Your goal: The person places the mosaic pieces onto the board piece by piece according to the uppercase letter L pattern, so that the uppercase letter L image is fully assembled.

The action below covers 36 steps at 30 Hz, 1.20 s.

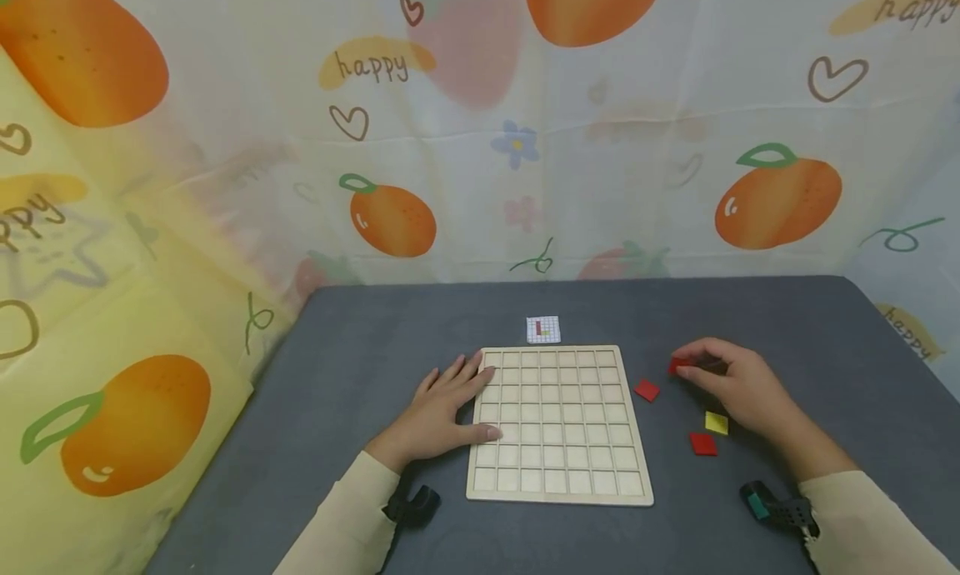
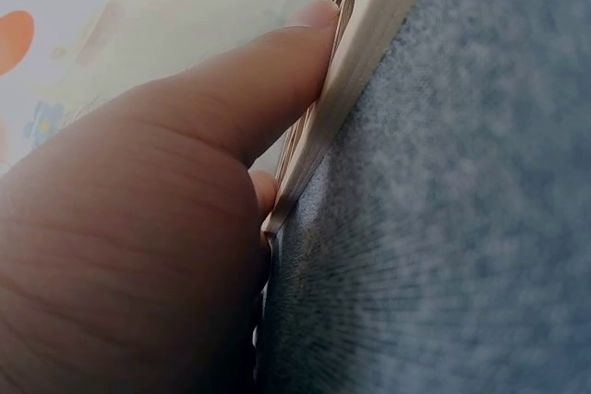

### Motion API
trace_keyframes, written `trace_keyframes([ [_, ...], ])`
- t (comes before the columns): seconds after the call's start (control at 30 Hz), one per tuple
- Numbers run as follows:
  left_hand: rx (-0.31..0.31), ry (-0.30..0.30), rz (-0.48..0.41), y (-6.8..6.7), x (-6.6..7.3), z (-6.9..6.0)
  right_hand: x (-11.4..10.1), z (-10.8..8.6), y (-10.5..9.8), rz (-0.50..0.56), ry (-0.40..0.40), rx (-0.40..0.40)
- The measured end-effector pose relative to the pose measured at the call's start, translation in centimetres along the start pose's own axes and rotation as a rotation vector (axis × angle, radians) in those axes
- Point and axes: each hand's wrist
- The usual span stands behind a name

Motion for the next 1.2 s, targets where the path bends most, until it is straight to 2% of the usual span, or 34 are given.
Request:
trace_keyframes([
  [0.57, 0.014, 0.006, 0.002, -0.1, 0.2, -0.1, -5.9, 1.6, 2.7, 0.185, -0.12, -0.054],
  [1.0, 0.022, 0.02, 0.0, 0.1, 0.0, -0.1, -9.5, 5.1, 4.7, 0.242, -0.15, -0.111],
  [1.2, 0.024, 0.004, 0.017, 0.2, 0.0, 0.1, -10.1, 6.9, 6.0, 0.272, -0.178, -0.164],
])
Point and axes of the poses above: each hand's wrist, its own z-axis towards the middle knuckle, its own y-axis out of the palm, x = y × z, and after that the axes turned 12 degrees about -x, right-handed
